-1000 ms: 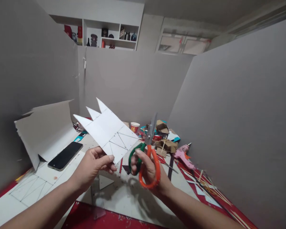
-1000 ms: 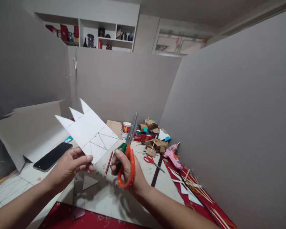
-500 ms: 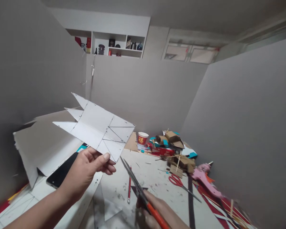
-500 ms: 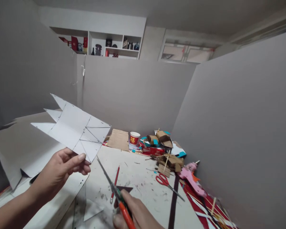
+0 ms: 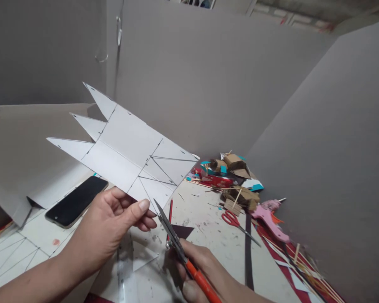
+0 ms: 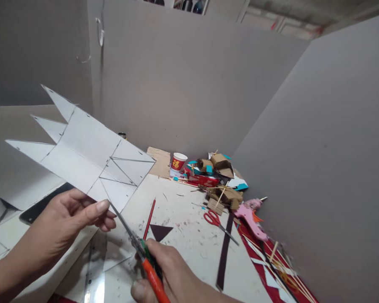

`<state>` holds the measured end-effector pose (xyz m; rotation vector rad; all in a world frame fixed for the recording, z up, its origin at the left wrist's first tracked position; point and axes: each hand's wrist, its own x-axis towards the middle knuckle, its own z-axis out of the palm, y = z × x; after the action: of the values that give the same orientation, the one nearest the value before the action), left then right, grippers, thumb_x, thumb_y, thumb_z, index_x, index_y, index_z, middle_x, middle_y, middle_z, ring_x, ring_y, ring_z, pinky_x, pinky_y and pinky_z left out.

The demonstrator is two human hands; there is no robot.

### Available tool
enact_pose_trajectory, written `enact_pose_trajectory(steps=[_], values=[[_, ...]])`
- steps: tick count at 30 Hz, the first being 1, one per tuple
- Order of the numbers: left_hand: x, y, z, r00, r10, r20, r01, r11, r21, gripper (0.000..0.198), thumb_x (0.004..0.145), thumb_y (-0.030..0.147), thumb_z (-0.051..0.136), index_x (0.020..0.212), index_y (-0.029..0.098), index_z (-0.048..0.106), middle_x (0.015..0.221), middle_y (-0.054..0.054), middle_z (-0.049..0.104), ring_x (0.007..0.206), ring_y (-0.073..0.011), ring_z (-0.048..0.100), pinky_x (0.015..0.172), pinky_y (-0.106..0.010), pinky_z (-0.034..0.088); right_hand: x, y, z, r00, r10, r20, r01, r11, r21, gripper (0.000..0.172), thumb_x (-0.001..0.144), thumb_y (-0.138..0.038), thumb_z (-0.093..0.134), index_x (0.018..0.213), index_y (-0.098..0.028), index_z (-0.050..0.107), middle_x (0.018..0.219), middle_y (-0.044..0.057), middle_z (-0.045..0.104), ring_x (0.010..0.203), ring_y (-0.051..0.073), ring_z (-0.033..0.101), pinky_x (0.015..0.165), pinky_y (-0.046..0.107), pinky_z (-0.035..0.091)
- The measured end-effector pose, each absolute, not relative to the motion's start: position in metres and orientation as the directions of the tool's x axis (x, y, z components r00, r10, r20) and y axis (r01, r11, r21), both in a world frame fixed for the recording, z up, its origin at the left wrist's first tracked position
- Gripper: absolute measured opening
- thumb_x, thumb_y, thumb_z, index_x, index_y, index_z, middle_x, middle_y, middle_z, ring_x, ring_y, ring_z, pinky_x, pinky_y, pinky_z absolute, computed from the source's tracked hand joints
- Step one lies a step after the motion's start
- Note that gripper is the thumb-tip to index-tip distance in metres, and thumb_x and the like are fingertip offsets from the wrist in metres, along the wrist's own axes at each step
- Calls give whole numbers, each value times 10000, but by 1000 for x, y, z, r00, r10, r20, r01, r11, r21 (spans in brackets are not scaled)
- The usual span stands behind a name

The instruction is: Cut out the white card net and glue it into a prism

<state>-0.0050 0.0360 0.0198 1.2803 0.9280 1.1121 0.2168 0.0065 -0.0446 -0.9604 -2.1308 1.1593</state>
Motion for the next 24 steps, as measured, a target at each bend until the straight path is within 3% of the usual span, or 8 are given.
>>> enact_pose_trajectory(steps=[8, 24], values=[[1, 29, 26, 203, 976, 84, -136, -57, 989, 151, 816, 273, 642, 731, 149, 651, 620, -13, 721, 583, -109, 671, 587, -181, 526, 215, 6, -42, -667, 734, 128, 296, 418, -859, 400, 844, -587, 421, 875, -188, 412, 646, -39, 352, 541, 107, 290, 471, 246, 268], [2, 28, 15, 211, 970, 121, -167, -86, 982, 151, 807, 291, 642, 734, 159, 643, 627, -20, 708, 600, -134, 669, 597, -218, 532, 211, 3, -33, -658, 744, 117, 331, 425, -843, 463, 838, -661, 361, 849, -199, 400, 658, -29, 360, 554, 120, 309, 487, 255, 283]])
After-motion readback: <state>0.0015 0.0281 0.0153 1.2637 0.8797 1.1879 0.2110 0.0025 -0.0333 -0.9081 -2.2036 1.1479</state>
